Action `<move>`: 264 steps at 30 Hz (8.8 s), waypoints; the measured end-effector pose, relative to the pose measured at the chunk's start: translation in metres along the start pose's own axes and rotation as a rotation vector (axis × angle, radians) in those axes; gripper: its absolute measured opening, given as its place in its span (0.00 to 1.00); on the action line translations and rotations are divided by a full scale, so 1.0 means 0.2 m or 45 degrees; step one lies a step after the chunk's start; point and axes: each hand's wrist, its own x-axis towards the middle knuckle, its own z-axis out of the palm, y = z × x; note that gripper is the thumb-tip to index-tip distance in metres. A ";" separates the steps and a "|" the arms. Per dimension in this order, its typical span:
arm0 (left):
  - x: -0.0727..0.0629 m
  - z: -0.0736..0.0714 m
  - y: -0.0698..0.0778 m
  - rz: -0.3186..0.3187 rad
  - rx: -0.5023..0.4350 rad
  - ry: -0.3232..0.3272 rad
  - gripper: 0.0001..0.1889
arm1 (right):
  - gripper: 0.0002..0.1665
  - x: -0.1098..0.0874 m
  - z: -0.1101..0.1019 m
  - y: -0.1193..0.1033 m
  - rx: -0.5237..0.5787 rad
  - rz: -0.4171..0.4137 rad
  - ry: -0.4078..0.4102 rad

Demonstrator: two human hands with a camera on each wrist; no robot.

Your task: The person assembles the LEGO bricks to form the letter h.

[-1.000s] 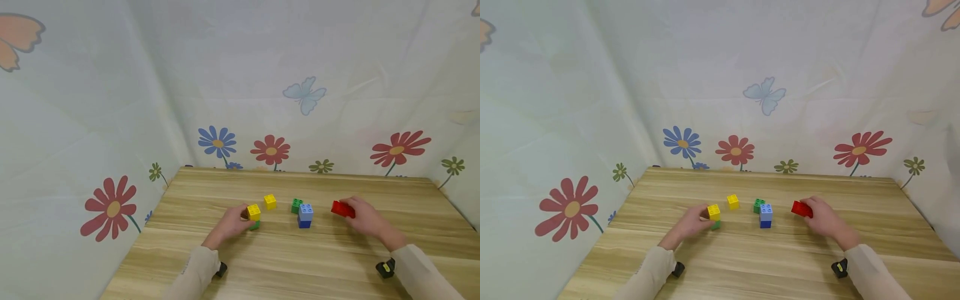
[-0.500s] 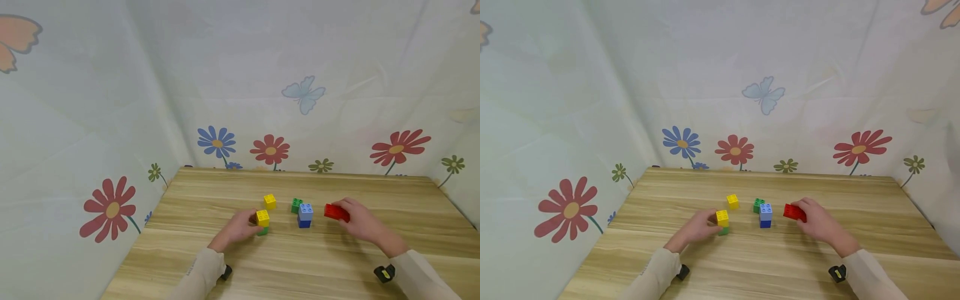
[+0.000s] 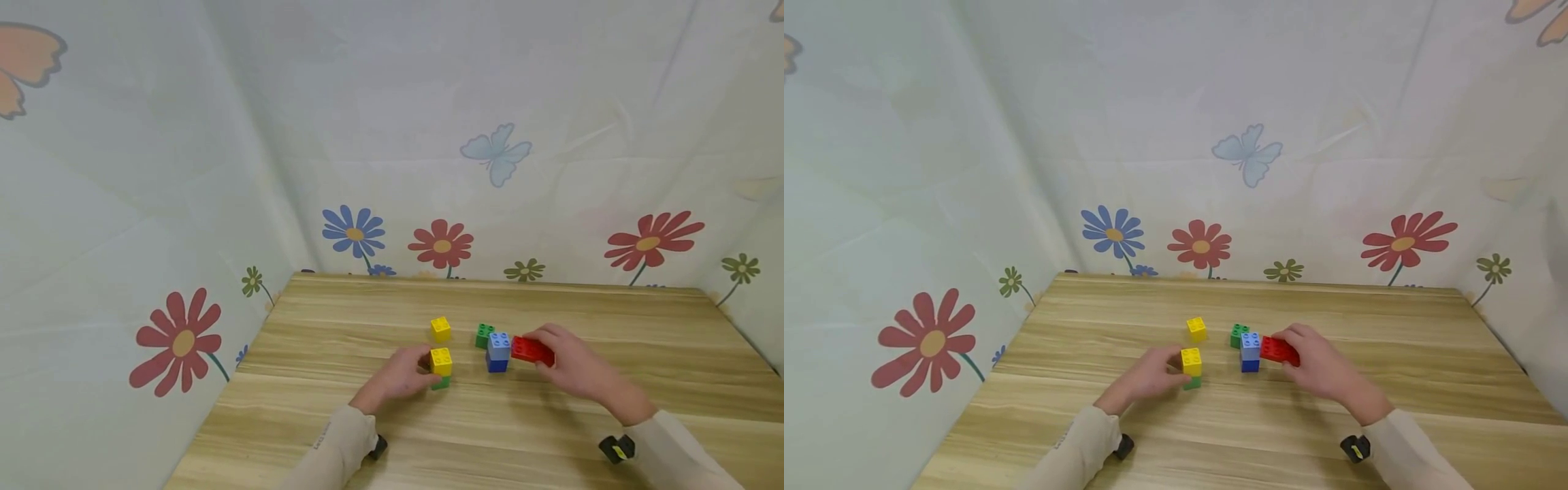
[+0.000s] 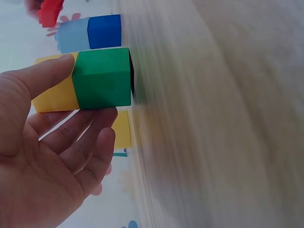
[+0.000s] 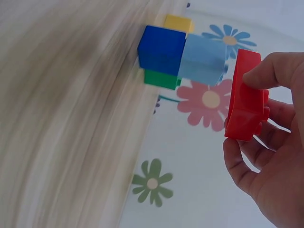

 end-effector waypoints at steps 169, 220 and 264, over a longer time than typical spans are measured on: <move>-0.04 -0.02 0.04 0.065 -0.173 -0.008 0.15 | 0.25 0.28 0.26 -0.42 0.062 -0.310 -0.086; -0.01 -0.01 0.12 -0.030 -0.126 0.022 0.21 | 0.30 0.22 0.12 -0.02 0.156 0.000 -0.067; 0.03 0.00 0.17 -0.021 -0.073 -0.006 0.19 | 0.25 0.23 0.28 0.07 0.473 0.176 -0.255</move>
